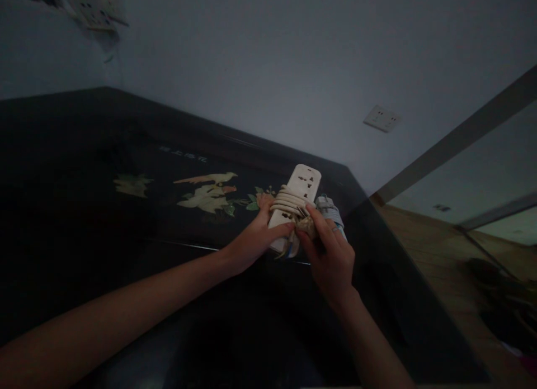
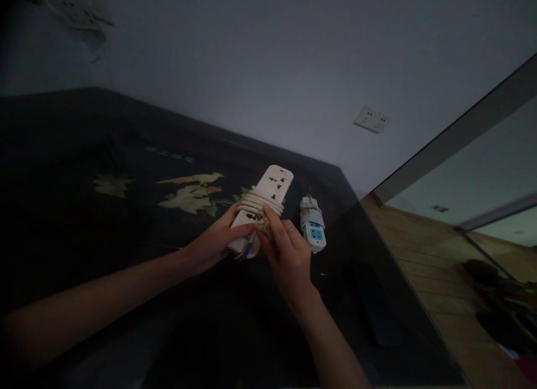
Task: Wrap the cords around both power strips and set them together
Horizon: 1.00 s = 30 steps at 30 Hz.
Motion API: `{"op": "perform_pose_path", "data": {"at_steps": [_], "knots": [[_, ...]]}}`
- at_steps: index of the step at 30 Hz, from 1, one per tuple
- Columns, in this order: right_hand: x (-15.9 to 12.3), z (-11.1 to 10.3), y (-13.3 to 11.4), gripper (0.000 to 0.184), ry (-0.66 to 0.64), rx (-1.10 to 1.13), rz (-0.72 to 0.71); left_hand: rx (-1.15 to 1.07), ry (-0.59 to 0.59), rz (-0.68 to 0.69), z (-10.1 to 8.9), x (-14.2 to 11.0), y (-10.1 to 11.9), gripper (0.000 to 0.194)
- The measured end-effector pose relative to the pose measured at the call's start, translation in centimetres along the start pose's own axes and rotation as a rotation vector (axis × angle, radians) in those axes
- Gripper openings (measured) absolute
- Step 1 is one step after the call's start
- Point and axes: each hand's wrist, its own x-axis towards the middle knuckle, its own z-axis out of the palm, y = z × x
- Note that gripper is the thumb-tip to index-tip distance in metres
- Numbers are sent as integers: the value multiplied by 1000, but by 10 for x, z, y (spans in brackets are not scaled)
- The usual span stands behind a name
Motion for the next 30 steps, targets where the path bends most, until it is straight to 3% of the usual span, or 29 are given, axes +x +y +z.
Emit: {"op": "perform_pose_path", "data": {"at_steps": [4, 9, 19, 30], "knots": [[-2, 2, 0, 44, -7, 48, 52, -32, -18, -15, 0, 0, 0, 58], [-2, 6, -2, 38, 16, 103, 110, -66, 43, -49, 4, -1, 1, 49], [-1, 3, -5, 39, 10, -34, -8, -83, -37, -19, -1, 6, 0, 40], [-5, 3, -5, 43, 55, -78, 24, 168, 1, 224, -2, 3, -8, 59]]}}
